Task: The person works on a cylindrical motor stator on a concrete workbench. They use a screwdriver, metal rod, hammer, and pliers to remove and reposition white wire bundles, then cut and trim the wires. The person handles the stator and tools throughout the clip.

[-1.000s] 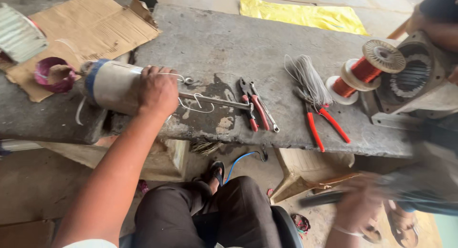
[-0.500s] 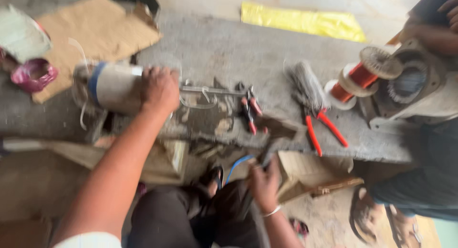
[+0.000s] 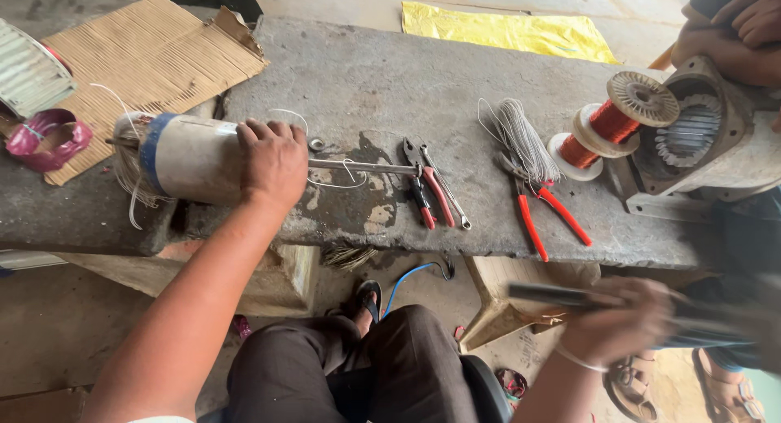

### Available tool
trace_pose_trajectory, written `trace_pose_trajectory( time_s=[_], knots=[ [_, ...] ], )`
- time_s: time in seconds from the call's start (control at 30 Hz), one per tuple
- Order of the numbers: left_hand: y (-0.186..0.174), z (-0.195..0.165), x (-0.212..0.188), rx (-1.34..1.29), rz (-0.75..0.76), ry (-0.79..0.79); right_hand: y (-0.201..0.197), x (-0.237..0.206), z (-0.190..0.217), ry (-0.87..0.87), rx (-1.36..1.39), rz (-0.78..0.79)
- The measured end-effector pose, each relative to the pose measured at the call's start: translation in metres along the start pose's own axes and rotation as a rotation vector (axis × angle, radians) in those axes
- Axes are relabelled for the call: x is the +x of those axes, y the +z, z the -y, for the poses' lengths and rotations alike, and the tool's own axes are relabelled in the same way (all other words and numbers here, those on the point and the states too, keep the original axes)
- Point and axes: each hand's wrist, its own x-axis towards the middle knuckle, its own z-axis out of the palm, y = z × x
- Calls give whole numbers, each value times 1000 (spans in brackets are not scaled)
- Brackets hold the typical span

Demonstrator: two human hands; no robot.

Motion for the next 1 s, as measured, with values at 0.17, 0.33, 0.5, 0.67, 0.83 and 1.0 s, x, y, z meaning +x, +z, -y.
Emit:
trace_pose_trajectory(
  time_s=[0.17, 0.33, 0.5, 0.67, 0.83, 1.0],
  knots=[
    [8, 1, -3, -28, -32, 12, 51, -71, -12, 278, 339, 347],
    [6, 2, -4, -62, -19, 19, 51, -51, 11, 103, 180, 346],
    [4, 4, -2, -57, -38, 34, 50, -29, 13, 77, 320, 28],
    [4, 5, -3, -63, -99, -12, 67, -133, -59, 800, -189, 811],
    [10, 7, -2, -176, -83, 1, 44, -196, -106, 687, -194, 993],
    [26, 3, 5, -234, -157, -7, 18, -135, -81, 521, -429, 744]
  ],
)
